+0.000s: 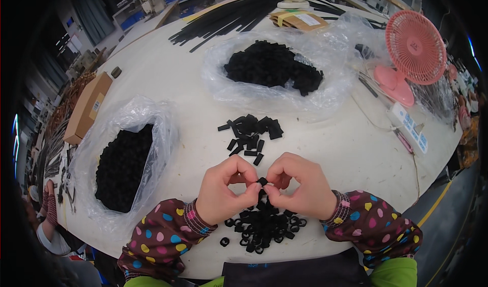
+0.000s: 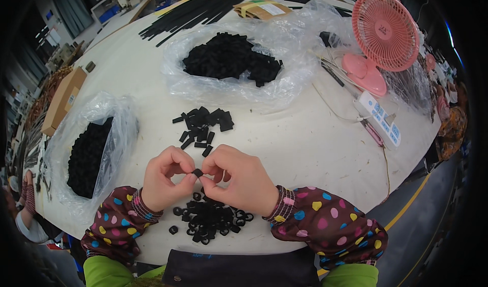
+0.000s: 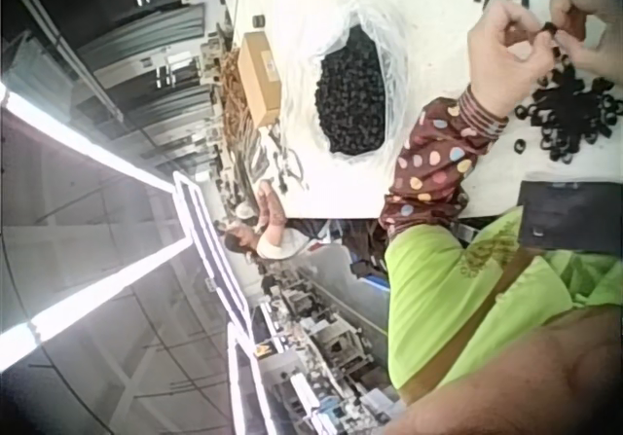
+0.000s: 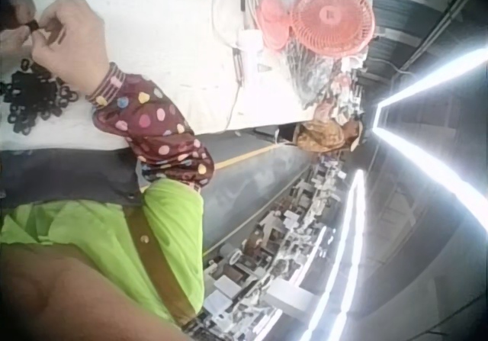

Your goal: The person folds small black straps into loops by hand and places them into a pile on the table.

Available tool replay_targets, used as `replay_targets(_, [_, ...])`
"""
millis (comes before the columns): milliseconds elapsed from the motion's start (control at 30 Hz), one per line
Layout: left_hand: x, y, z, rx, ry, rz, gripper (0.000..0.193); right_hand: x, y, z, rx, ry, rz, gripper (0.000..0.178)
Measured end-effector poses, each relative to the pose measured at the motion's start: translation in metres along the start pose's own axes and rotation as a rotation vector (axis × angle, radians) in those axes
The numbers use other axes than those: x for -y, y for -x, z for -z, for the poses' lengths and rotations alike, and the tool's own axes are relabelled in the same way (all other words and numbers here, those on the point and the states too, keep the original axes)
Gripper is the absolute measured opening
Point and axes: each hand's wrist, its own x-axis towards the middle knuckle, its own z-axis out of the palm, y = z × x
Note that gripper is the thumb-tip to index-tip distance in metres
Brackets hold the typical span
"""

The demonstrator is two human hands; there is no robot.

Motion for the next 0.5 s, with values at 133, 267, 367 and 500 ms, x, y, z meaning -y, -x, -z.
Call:
replay_targets(133, [0.005,0.005,-0.002,-0.13,-0.36,-0.221,0.013,-0.001,0.001,-0.005,-0.086,0.286,0.234,0.013])
replay_targets(267, [0.006,0.001,-0.002,-0.087,-0.226,-0.166,0.012,0.004,0.001,-0.001,-0.074,0.066,0.026,0.014])
replay_targets(367, [-0.002,-0.007,0.007,0.05,-0.194,-0.095,0.014,0.003,0.002,0.006,0.016,0.028,-0.055,0.013])
replay_targets(500, [0.011,-0.02,0.027,-0.061,-0.724,-0.108,0.02,0.007,0.003,0.015,0.153,0.165,-0.041,0.012])
